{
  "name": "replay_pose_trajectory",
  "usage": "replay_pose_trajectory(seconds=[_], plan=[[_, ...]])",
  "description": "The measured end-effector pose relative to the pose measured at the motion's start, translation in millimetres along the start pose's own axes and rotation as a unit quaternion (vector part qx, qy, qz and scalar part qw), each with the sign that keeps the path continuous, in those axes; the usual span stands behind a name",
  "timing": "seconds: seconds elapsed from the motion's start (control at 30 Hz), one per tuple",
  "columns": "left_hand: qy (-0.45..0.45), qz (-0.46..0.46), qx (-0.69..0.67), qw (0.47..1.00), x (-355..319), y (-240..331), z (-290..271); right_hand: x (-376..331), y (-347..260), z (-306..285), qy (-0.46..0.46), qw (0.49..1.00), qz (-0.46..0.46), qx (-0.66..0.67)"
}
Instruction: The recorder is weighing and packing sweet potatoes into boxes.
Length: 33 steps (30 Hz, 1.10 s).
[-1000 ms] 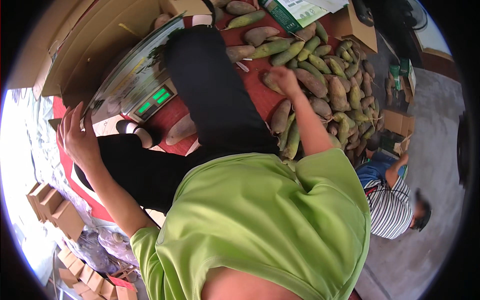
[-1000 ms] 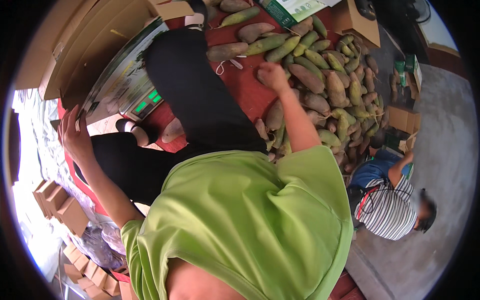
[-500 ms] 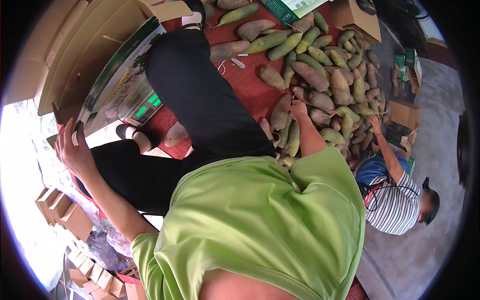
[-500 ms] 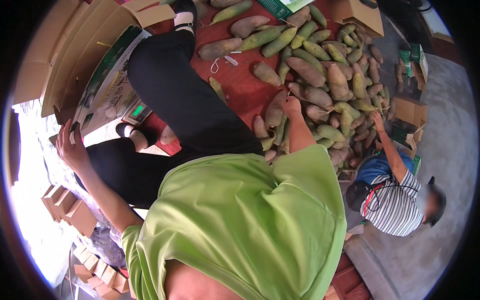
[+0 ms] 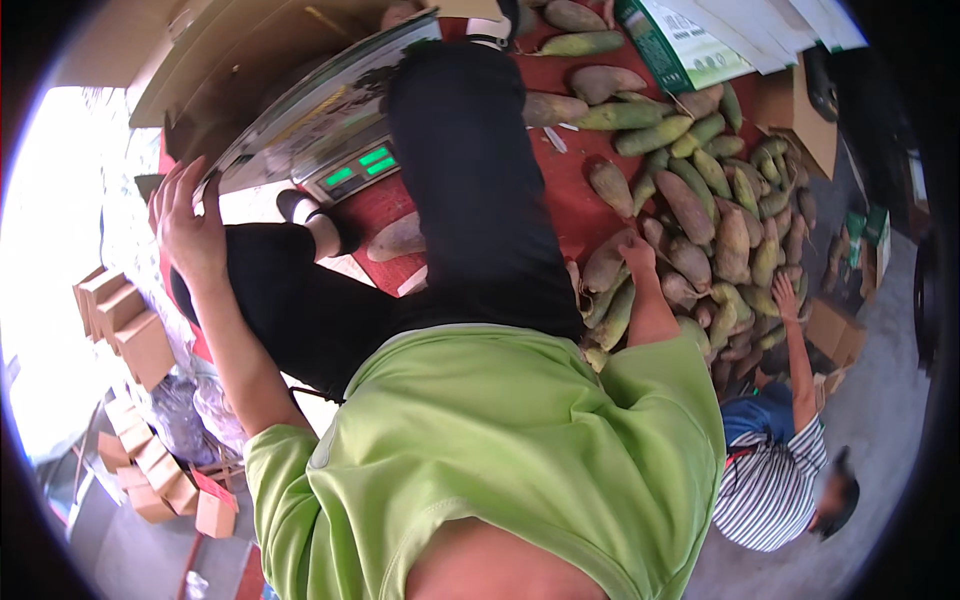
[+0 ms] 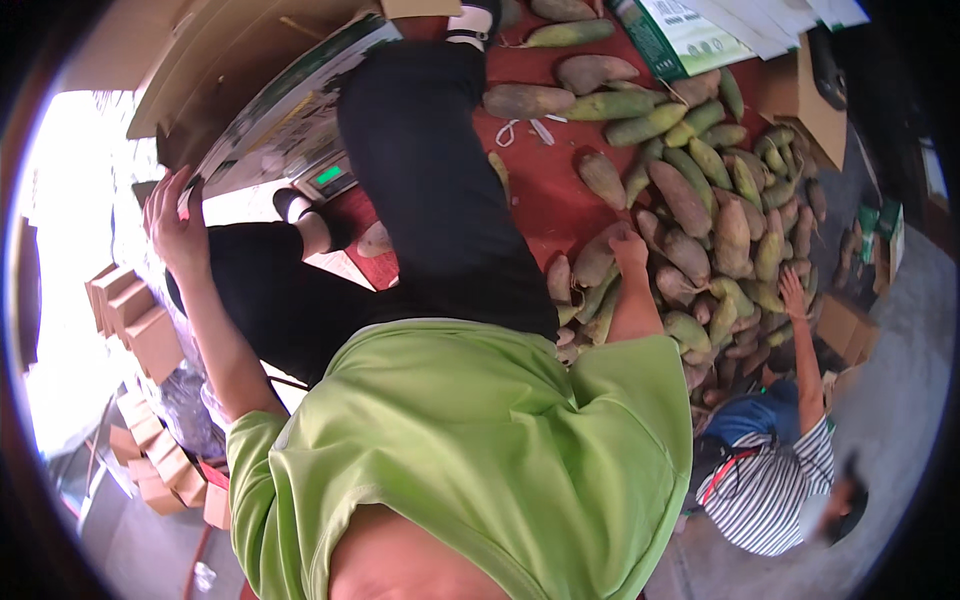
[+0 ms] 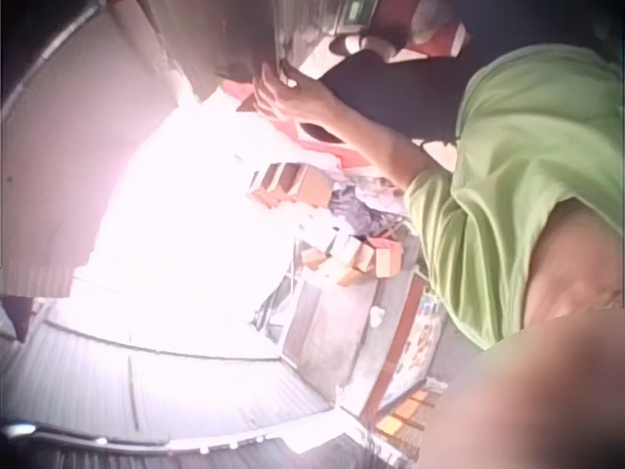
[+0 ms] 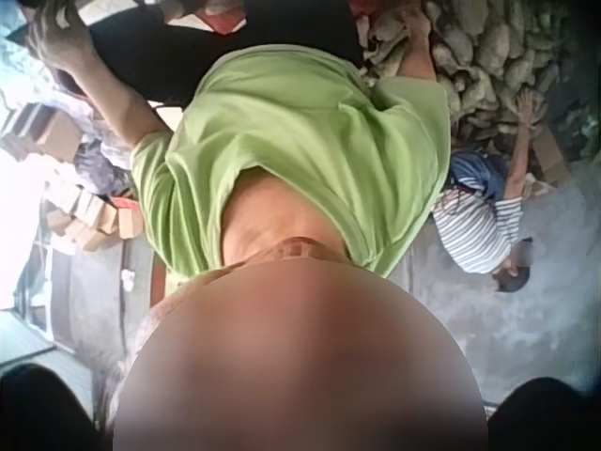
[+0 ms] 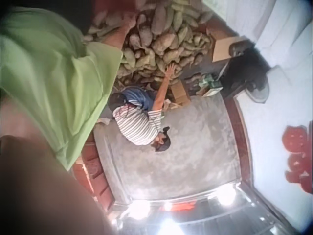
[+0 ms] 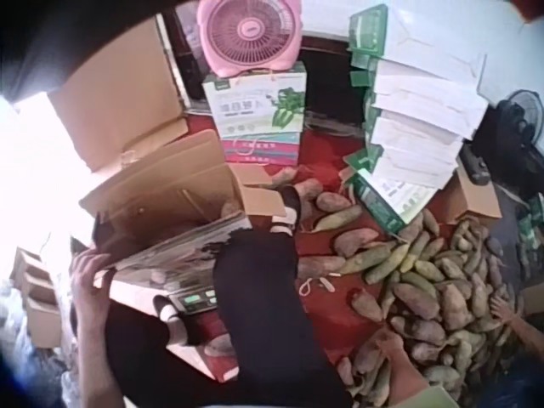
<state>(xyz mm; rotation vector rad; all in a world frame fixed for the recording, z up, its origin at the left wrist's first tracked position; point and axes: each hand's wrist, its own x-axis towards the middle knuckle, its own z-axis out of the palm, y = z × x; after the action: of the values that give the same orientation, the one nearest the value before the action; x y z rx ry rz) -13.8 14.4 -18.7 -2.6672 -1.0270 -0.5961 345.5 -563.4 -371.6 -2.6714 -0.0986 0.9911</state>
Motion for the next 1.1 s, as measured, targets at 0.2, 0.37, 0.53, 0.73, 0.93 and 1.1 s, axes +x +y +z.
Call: replay_pose_trajectory(seconds=[0.2,0.37,0.53,0.73,0.93,1.1], plan=[[-0.006,-0.016,0.003,1.0,2,8,-10,7,14,-3,0.075,0.996,-0.016,-0.041],[-0.002,-0.016,0.007,1.0,1,7,-11,6,4,0,0.085,0.993,-0.012,-0.08],[-0.002,-0.015,0.002,1.0,5,11,-2,5,39,-6,0.076,0.982,-0.028,-0.169],[-0.012,-0.022,0.029,0.999,-1,5,-12,-11,-17,-14,0.069,0.986,0.031,-0.15],[-0.011,-0.029,0.002,1.0,7,11,-1,-12,29,-6,0.125,0.941,0.029,0.313],[-0.011,-0.027,0.008,1.0,5,10,-17,-50,-26,-14,0.114,0.901,-0.003,0.418]])
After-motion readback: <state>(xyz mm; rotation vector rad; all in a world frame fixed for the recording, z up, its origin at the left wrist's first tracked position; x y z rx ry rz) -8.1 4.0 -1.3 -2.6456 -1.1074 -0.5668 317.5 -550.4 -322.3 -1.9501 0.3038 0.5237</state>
